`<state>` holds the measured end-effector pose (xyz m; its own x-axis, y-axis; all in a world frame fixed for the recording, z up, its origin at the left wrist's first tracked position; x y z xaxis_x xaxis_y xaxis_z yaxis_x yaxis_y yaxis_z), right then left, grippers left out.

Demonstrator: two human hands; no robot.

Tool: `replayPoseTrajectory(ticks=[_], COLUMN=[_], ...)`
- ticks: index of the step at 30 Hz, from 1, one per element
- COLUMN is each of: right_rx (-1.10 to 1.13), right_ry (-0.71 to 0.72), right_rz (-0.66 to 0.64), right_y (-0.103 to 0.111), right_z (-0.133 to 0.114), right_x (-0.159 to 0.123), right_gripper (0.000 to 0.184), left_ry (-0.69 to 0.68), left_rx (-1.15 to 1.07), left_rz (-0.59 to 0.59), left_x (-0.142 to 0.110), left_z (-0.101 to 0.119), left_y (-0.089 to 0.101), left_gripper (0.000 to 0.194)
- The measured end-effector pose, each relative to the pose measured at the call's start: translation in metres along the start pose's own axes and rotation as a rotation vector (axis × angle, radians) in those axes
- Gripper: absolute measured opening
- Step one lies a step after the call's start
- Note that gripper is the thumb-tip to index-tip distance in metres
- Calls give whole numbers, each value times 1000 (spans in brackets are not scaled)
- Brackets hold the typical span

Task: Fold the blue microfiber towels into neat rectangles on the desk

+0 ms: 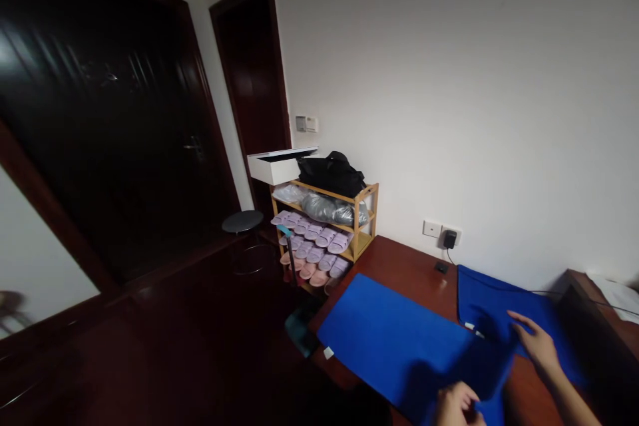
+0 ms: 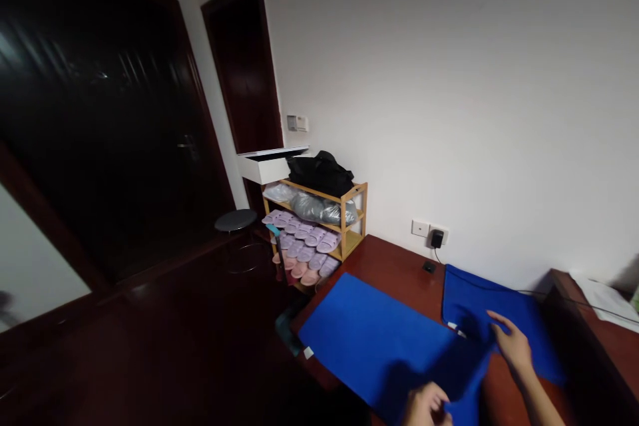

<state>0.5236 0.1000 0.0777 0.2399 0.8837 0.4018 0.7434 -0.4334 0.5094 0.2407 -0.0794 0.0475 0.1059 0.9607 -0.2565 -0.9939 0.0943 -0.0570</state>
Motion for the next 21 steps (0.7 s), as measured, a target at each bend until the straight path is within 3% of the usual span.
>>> replayPoseTrajectory(ticks=[2,5,8,11,14,16,18,21], right_rx=[119,200,214,193,136,96,62,17], right_ry=[131,266,357,434,487,529,576,624], right_rz=[-84,-236,-346,-463,-591,-680,-757,-823], right_y=[-37,-110,-196,-287,-366,-406,-436,-463], right_z=[-61,-143,-204,-248,-273,-279,-276,-261], right_x=[14,27,33,28,9,-8,-22,-30], right_gripper=[58,57,50,40,31,24,21,24], left_ry=[3,-22,-103,-114,-41,3,22,11], left_rx=[-37,-147,-200,-178,-40,115,256,338], left_rz=[54,182,335,522,730,839,897,926], left_x=[5,-5,-23,-29,-23,-15,-7,3], left_z=[12,29,40,33,4,-21,-47,-80], left_y=[40,110,187,264,331,365,385,393], left_gripper=[27,39,49,56,64,64,60,51])
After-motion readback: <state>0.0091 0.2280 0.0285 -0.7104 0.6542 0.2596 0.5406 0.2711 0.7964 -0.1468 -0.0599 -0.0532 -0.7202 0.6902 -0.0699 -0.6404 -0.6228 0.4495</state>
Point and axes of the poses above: each hand's wrist, its own x-axis towards the middle knuckle, its own y-axis out of the back of the hand, z = x × y, the point moved 4 cm from there along x, towards the middle knuckle, and after that the axes turned 14 degrees about y, right-handed, at the moved point
